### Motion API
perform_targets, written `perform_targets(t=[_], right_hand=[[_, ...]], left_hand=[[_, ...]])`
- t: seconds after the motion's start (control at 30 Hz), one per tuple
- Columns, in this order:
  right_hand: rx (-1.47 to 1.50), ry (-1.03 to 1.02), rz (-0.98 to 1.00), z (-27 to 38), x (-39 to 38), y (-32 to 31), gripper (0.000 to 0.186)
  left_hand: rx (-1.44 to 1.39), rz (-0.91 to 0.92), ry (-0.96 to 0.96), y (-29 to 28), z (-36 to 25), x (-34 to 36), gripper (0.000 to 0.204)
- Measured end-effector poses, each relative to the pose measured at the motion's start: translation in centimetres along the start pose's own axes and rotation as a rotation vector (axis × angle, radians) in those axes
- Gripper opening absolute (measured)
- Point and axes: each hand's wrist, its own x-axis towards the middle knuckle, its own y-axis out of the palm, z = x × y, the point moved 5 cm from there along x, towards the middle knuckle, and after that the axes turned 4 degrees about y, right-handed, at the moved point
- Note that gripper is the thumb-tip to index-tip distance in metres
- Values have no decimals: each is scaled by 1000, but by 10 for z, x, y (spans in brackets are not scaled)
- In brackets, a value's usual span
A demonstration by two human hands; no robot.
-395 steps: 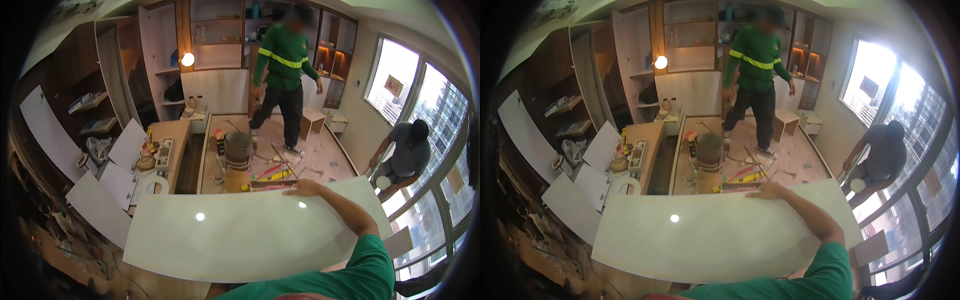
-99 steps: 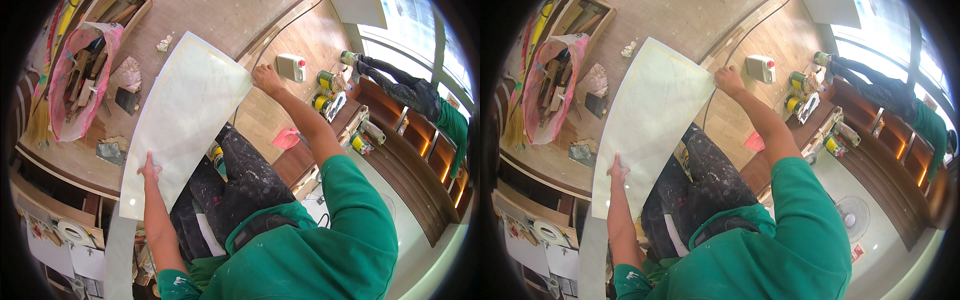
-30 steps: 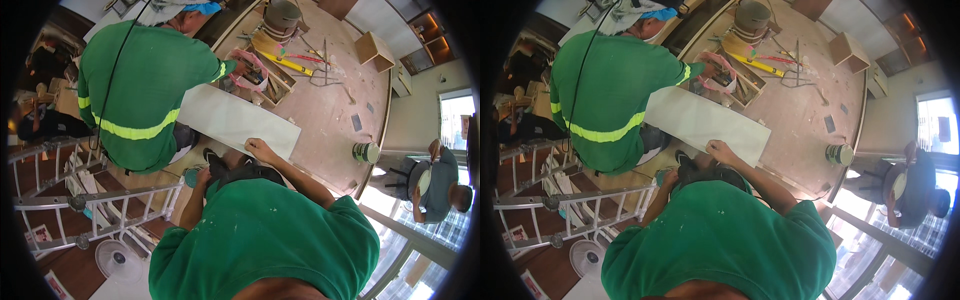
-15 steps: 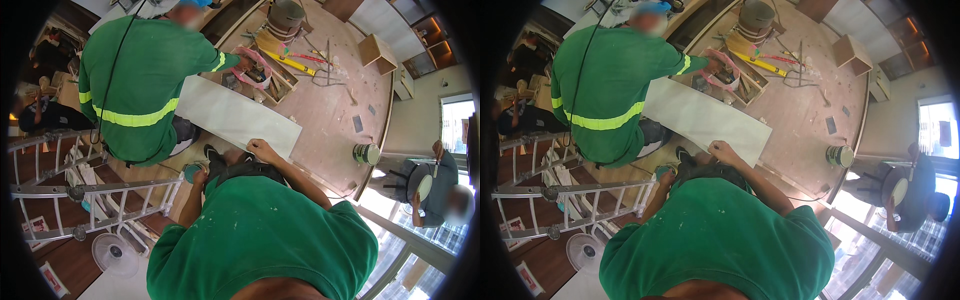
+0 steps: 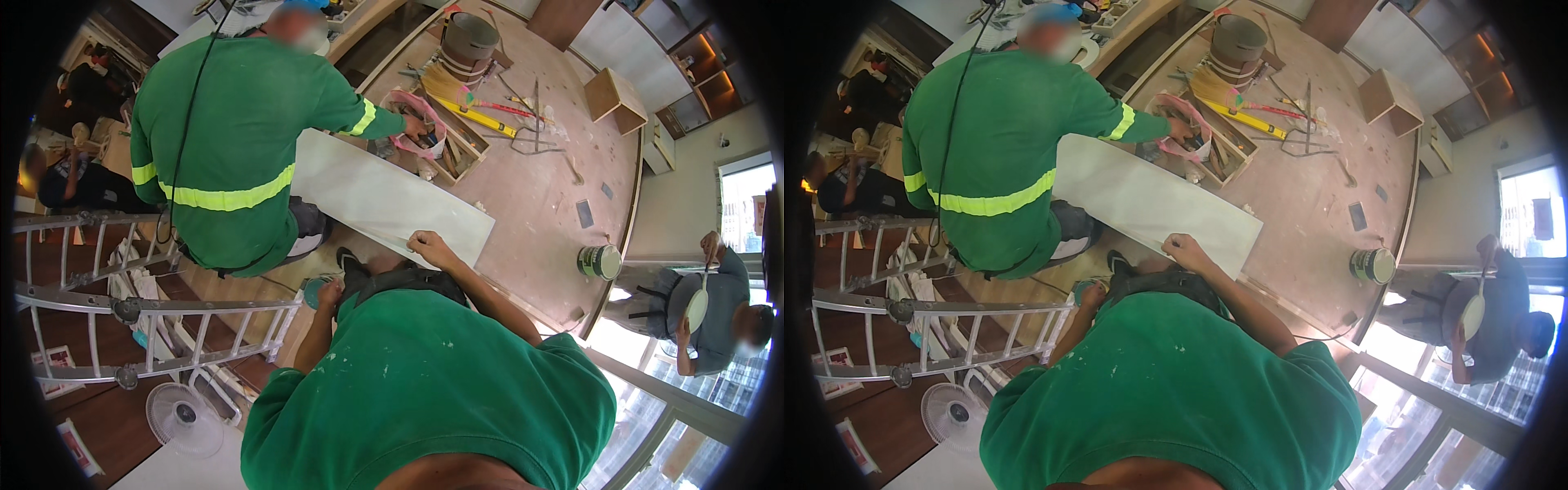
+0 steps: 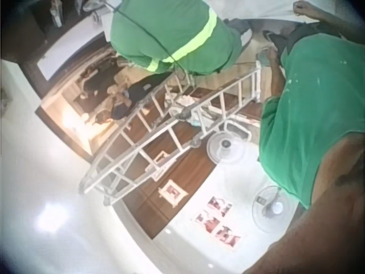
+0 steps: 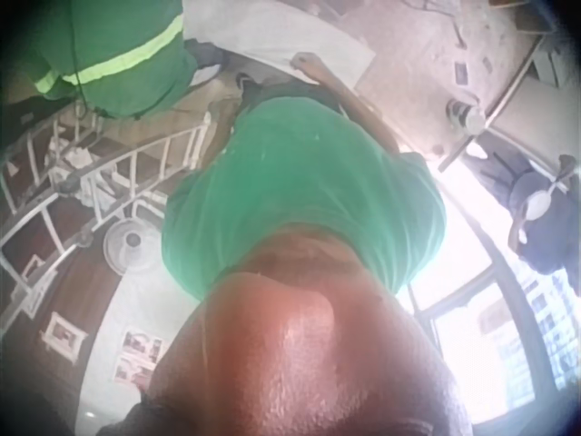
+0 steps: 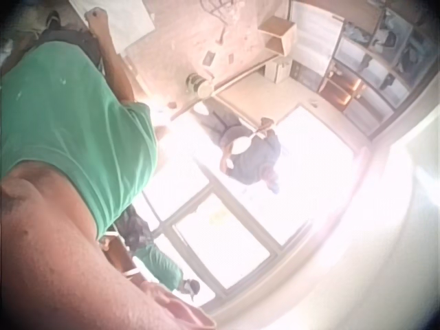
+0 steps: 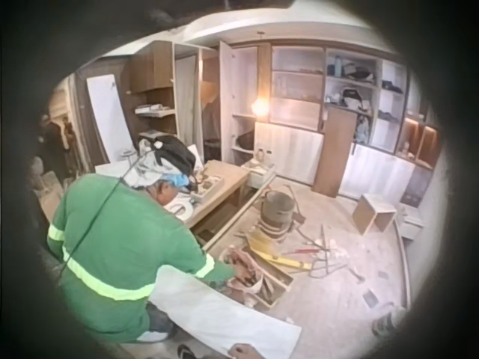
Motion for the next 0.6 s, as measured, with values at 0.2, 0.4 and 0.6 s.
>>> perform_targets(t=[0.2,0.4,0.6], right_hand=[[-7,-10,-1,3,0,2,25],[-24,11,-5,4,-1,6,30],[-61,-10,-22,1,-1,5,22]], left_hand=[[-121,-11,-228,-7,26,-3,37],[169,23,-1,-13,25,-8,38],[-150,-106,-281,-6,22,-17,34]])
